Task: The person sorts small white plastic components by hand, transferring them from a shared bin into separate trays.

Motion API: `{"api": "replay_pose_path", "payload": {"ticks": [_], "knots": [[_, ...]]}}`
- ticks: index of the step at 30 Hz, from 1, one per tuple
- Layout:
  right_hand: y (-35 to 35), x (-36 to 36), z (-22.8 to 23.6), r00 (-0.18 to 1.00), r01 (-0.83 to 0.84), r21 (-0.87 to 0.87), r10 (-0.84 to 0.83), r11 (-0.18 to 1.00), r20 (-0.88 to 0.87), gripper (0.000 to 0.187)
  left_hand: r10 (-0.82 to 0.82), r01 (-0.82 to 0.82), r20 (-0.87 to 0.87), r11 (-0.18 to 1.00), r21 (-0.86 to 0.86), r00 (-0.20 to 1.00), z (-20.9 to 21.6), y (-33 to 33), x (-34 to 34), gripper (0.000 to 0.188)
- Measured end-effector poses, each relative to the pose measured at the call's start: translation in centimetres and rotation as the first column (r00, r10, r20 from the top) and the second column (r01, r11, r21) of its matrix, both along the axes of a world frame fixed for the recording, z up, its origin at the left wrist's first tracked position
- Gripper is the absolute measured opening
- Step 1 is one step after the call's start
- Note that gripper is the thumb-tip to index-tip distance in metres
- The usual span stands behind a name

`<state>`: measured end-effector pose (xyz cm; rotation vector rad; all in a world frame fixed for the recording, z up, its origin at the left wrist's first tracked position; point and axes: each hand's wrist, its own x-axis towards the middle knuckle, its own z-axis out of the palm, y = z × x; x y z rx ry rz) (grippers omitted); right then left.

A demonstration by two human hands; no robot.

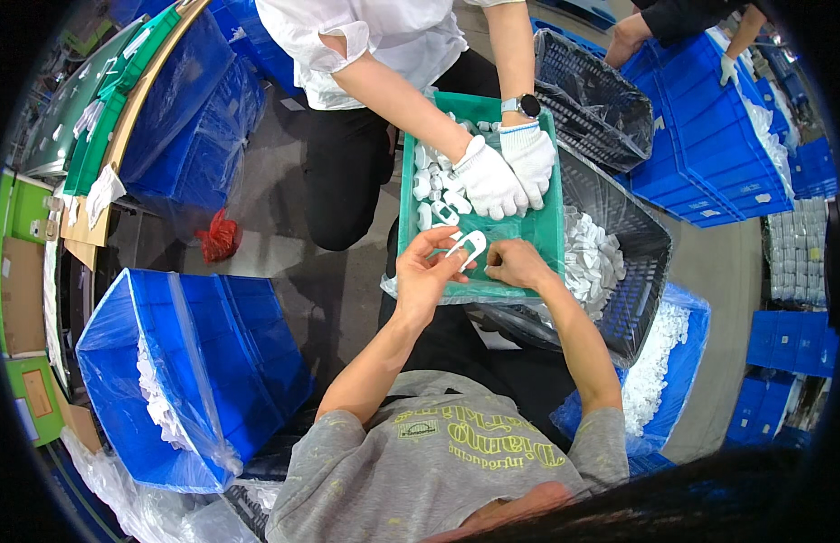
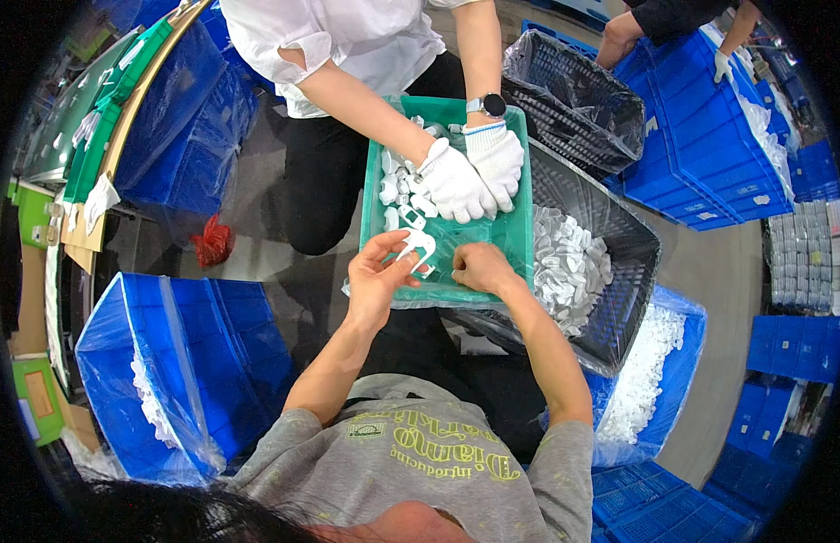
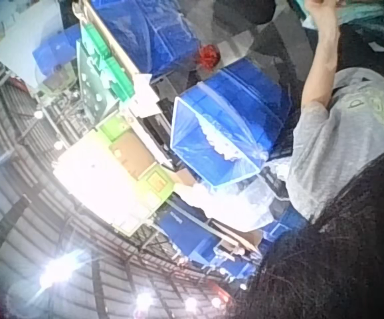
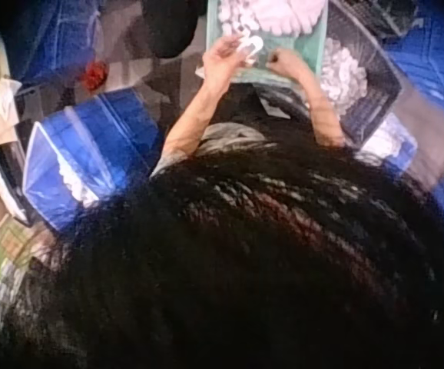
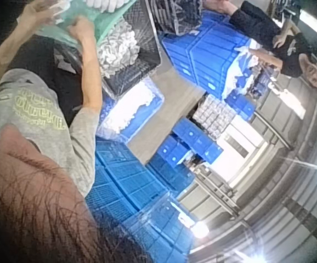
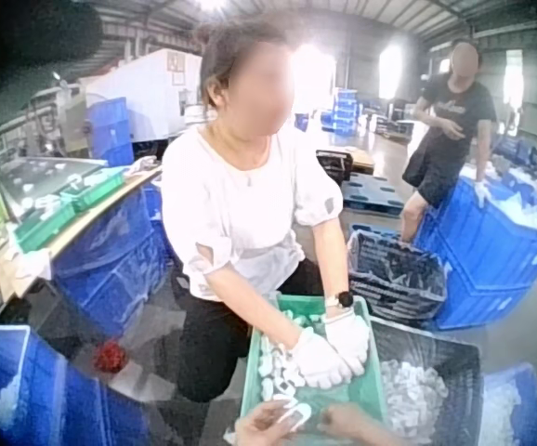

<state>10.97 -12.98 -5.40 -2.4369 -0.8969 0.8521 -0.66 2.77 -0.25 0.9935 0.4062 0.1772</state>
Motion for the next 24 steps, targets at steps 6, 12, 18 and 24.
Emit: {"api": "replay_pose_path", "payload": {"ticks": [6,12,18,24], "knots": [[-1.7,0.3,1.2,0.855,0.422,0.362,-0.233,0.831,-0.463,0.017,0.082,-0.082,0.005,0.997,0.013,0.997,-0.2,0.6,0.1,0.016],[-3.5,-0.9,4.6,0.662,0.666,0.488,-0.145,0.564,-0.736,0.016,0.018,-0.015,-0.033,0.997,0.070,0.999,-0.2,-0.1,0.0,0.014],[-4.1,-2.4,5.1,0.529,0.799,0.484,-0.036,0.357,-0.848,0.020,-0.088,0.099,-0.108,0.989,0.105,0.990,-0.2,-1.4,0.1,0.014],[-4.0,-3.6,6.2,0.445,0.867,0.423,-0.031,0.263,-0.895,0.025,-0.167,0.186,-0.153,0.976,0.116,0.974,-0.1,-2.3,0.0,0.013]]}}
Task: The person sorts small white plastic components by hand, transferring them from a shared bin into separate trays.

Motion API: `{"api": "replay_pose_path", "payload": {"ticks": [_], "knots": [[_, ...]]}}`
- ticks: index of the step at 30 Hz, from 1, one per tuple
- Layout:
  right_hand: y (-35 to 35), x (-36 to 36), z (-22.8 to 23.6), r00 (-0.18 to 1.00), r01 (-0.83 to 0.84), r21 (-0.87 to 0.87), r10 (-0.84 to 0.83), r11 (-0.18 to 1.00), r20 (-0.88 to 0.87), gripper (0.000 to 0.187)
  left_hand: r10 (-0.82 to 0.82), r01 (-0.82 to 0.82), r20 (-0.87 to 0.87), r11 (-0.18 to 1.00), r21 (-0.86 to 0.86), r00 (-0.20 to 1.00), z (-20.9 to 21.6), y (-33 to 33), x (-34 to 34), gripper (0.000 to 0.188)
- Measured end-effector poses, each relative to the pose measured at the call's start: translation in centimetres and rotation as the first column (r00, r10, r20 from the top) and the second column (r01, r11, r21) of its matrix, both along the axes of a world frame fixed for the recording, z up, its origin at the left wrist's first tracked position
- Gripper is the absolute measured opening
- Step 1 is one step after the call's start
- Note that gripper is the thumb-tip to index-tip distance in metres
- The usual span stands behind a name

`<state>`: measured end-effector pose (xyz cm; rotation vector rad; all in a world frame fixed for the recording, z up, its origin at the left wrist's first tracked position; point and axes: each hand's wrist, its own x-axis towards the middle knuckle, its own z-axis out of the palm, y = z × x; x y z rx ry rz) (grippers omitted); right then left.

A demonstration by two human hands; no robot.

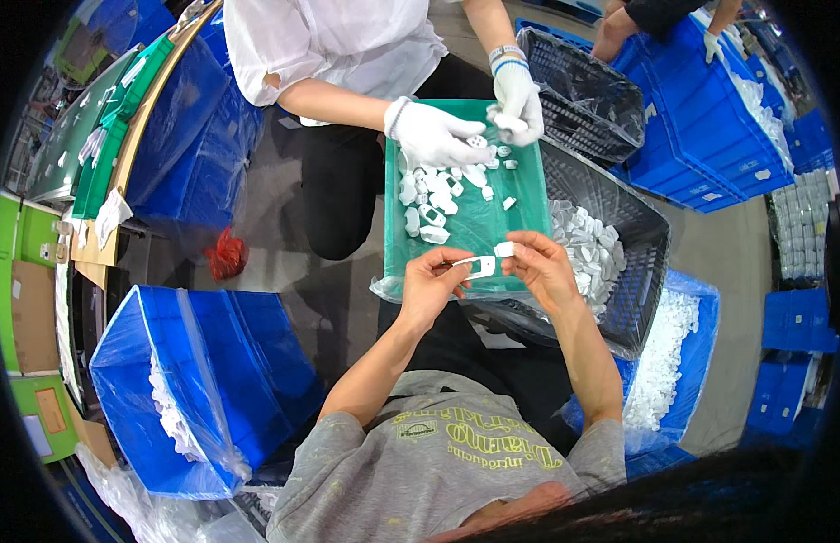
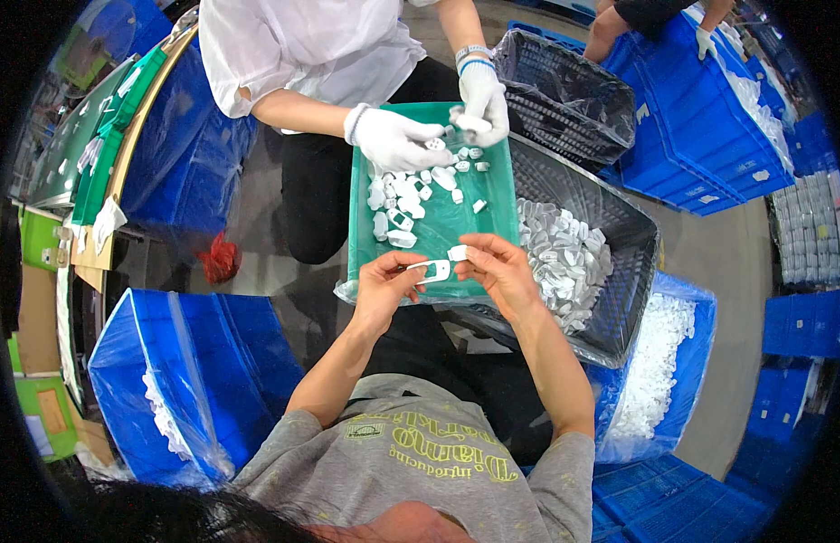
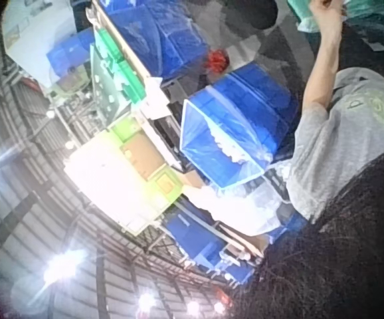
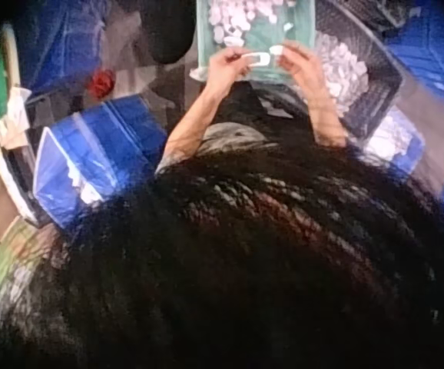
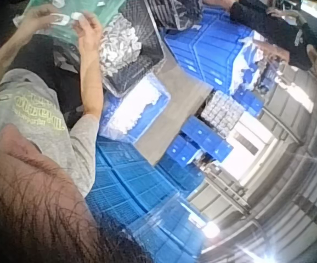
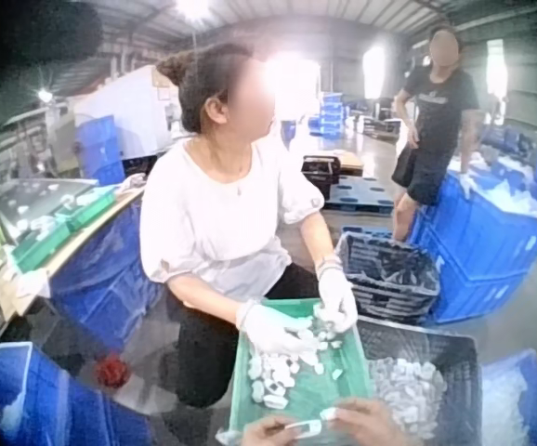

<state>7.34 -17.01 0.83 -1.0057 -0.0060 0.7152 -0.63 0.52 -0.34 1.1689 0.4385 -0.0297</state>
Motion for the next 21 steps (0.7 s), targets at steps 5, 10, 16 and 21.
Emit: {"api": "replay_pose_path", "payload": {"ticks": [5,10,16,21], "knots": [[-0.3,-0.5,0.3,0.995,-0.012,-0.021,0.014,1.000,0.096,0.025,0.021,-0.021,0.022,1.000,0.022,1.000,0.1,-0.3,0.1,0.013],[-0.6,-0.4,1.1,0.952,-0.010,-0.284,0.096,0.959,0.291,0.022,0.043,-0.044,0.023,0.998,0.052,0.999,0.3,-0.4,0.1,0.014],[0.0,-0.6,1.8,0.894,0.009,-0.183,0.074,0.983,0.441,0.022,0.022,-0.022,0.021,1.000,-0.022,1.000,0.4,0.0,0.2,0.017],[1.1,-1.0,2.1,0.807,0.021,-0.302,0.162,0.953,0.567,0.022,0.016,-0.013,0.039,0.996,-0.088,0.999,0.1,0.3,0.2,0.020]]}}
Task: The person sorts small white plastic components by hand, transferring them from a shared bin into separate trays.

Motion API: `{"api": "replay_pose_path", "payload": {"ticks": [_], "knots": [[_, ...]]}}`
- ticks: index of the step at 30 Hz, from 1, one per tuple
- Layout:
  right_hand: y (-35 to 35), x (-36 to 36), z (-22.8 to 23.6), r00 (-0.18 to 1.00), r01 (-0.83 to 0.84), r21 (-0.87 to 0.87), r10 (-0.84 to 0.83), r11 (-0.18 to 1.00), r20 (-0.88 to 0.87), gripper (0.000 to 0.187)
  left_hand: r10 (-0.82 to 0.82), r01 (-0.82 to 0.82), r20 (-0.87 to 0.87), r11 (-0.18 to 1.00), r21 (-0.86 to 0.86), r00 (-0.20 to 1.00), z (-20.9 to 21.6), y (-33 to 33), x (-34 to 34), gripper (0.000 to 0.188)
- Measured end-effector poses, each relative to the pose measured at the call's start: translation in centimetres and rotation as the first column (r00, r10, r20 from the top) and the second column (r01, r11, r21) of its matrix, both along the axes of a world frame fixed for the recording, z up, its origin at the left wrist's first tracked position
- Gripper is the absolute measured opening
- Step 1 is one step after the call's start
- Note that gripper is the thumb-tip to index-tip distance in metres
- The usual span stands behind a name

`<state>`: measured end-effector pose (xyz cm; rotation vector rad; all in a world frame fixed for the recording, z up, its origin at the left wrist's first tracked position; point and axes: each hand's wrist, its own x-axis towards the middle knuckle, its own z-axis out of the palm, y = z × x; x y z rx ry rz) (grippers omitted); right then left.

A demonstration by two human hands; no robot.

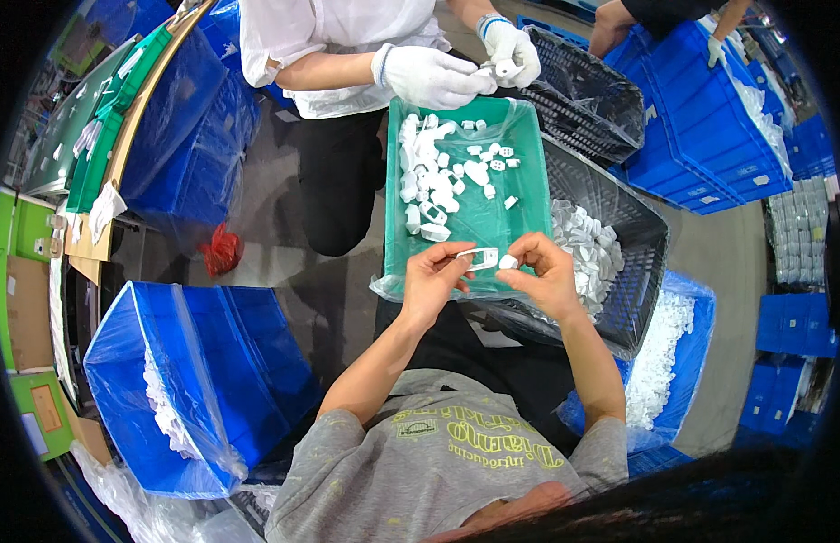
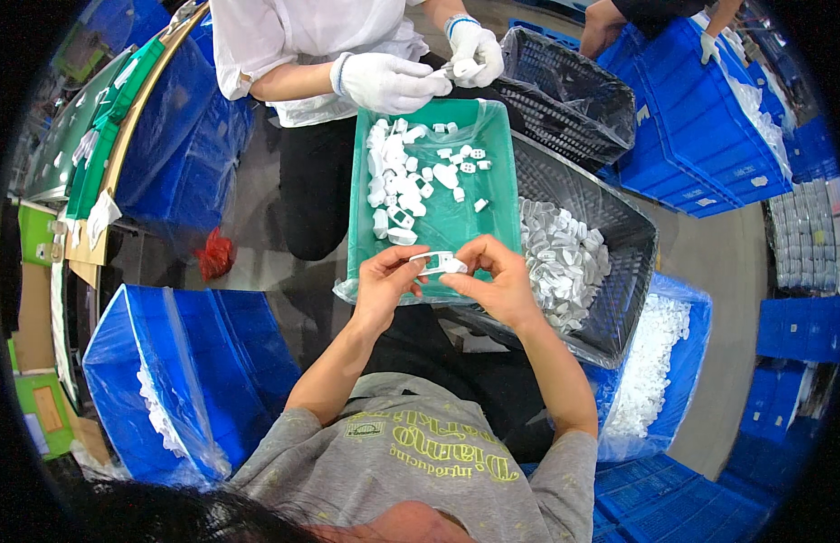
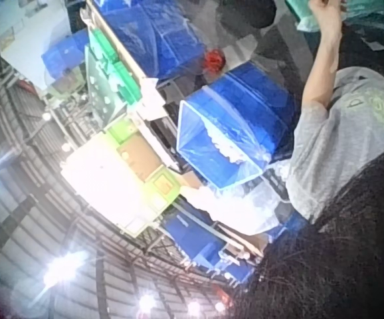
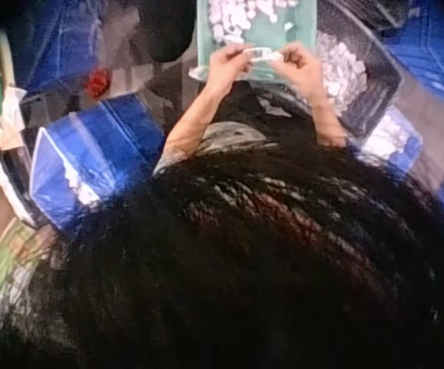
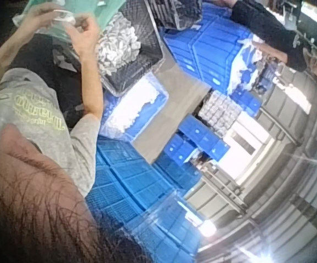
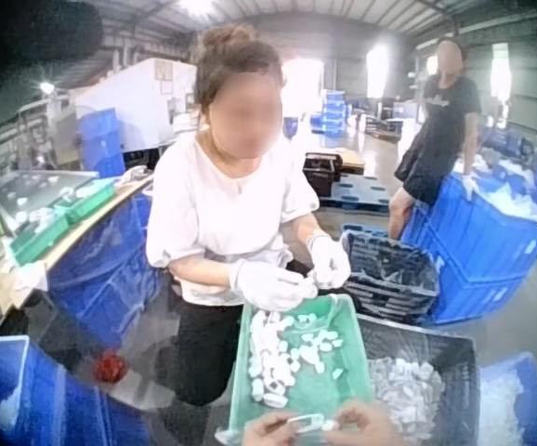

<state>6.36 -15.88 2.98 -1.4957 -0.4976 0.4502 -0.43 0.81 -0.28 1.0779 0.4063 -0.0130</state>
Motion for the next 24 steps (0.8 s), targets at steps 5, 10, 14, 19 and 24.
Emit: {"api": "replay_pose_path", "payload": {"ticks": [5,10,14,19,24], "knots": [[1.0,0.2,0.4,0.951,0.009,-0.256,0.071,0.967,0.301,0.026,0.012,-0.013,0.052,1.000,0.012,0.999,0.1,0.0,-0.2,0.021],[1.3,0.0,-0.2,0.995,0.095,-0.134,-0.095,0.986,0.000,0.017,0.035,-0.031,0.133,0.999,-0.033,0.990,-0.3,-0.1,-0.2,0.022],[0.8,0.5,0.2,0.988,0.076,-0.188,-0.100,0.979,-0.121,0.011,0.032,-0.034,0.196,0.999,0.004,0.980,-0.8,-0.3,-0.3,0.021],[1.2,0.5,0.0,0.989,0.104,-0.214,-0.123,0.971,-0.077,0.006,0.058,-0.067,0.171,0.997,0.046,0.984,-0.9,-0.9,-0.3,0.018],[1.7,-0.2,-0.7,0.985,0.153,-0.139,-0.163,0.978,-0.064,0.008,0.033,-0.073,0.257,0.986,0.149,0.966,-0.3,-0.8,-0.3,0.017]]}}
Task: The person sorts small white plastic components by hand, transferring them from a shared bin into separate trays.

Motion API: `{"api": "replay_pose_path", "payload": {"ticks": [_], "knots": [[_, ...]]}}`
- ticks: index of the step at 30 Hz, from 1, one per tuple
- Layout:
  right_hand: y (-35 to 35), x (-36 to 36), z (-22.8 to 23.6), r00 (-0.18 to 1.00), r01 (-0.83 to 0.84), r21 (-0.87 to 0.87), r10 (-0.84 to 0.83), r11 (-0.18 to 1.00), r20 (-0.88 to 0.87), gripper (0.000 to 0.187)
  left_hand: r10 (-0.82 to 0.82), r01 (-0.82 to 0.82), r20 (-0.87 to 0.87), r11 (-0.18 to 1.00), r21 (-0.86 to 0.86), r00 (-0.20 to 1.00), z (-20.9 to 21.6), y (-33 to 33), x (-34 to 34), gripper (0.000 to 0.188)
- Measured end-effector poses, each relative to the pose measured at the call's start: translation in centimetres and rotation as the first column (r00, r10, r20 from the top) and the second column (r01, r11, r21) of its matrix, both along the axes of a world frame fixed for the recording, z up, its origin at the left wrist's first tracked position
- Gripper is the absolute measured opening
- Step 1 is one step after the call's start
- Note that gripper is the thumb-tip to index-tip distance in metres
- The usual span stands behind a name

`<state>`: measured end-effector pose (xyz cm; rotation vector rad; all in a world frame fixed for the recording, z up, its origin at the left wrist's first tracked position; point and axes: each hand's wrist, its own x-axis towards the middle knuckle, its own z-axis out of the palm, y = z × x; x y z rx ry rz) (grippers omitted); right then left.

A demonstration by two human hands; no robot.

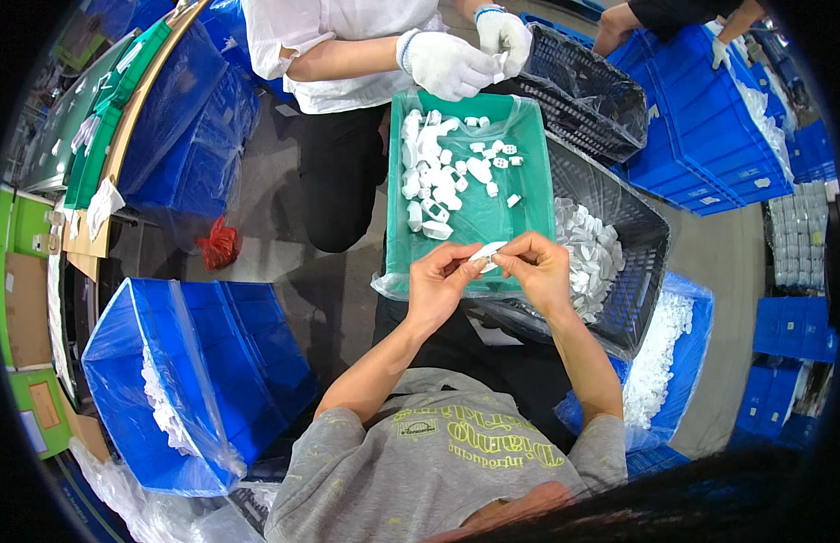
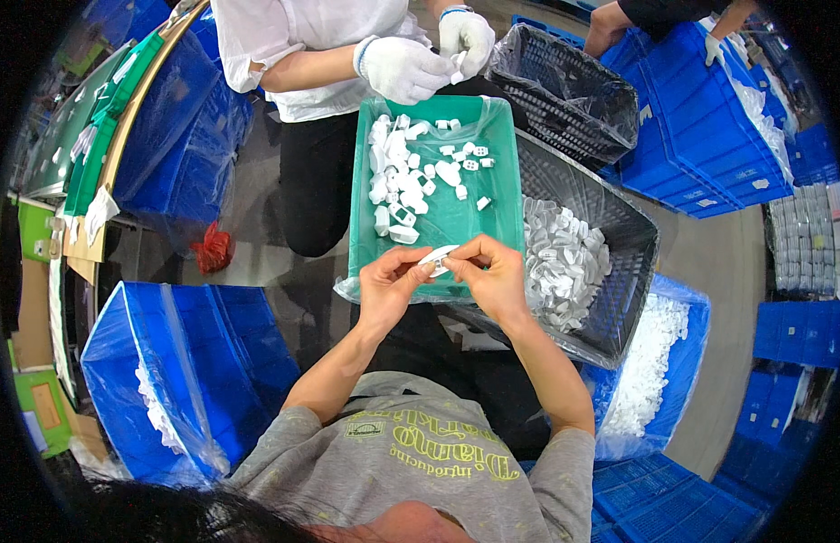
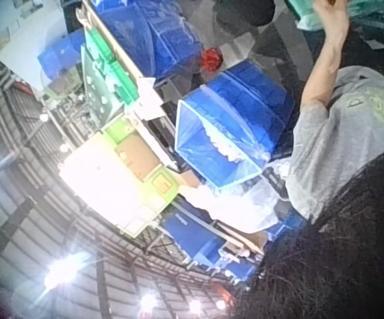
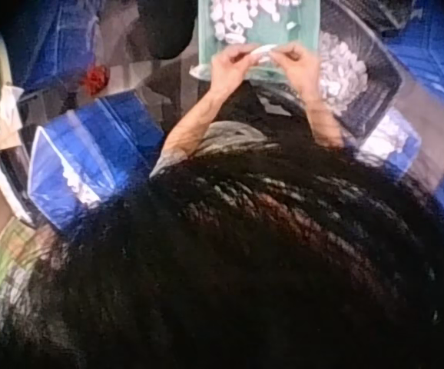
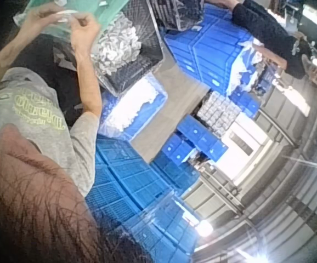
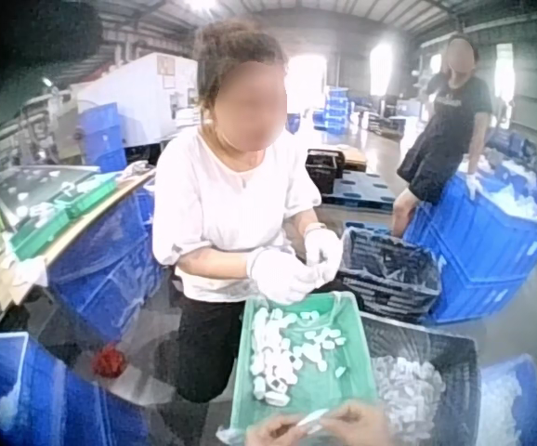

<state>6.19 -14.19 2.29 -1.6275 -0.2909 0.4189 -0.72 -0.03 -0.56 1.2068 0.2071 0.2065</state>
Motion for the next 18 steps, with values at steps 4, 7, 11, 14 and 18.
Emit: {"api": "replay_pose_path", "payload": {"ticks": [4,7,11,14,18], "knots": [[-0.2,0.1,-0.8,0.999,-0.009,-0.059,0.011,0.998,0.045,0.012,-0.021,0.020,-0.013,0.998,-0.057,1.000,-0.3,-0.1,0.0,0.015],[-0.3,0.2,0.4,0.994,0.016,-0.135,-0.001,0.991,0.110,0.016,-0.041,0.038,-0.043,0.996,-0.078,0.998,-0.1,0.1,-0.1,0.015],[-1.3,0.7,0.5,0.974,-0.200,-0.121,0.185,0.972,-0.131,0.018,-0.104,0.113,-0.050,0.967,0.230,0.993,0.6,0.3,0.0,0.015],[-1.5,0.5,-0.3,0.985,-0.166,-0.230,0.173,0.959,0.008,0.014,-0.038,0.046,-0.027,0.900,0.433,0.999,0.6,-0.5,-0.2,0.015],[-0.5,-0.4,0.0,0.950,-0.024,-0.393,0.144,0.919,0.278,0.009,0.090,-0.115,0.072,0.764,0.635,0.993,0.2,-1.2,-0.1,0.015]]}}
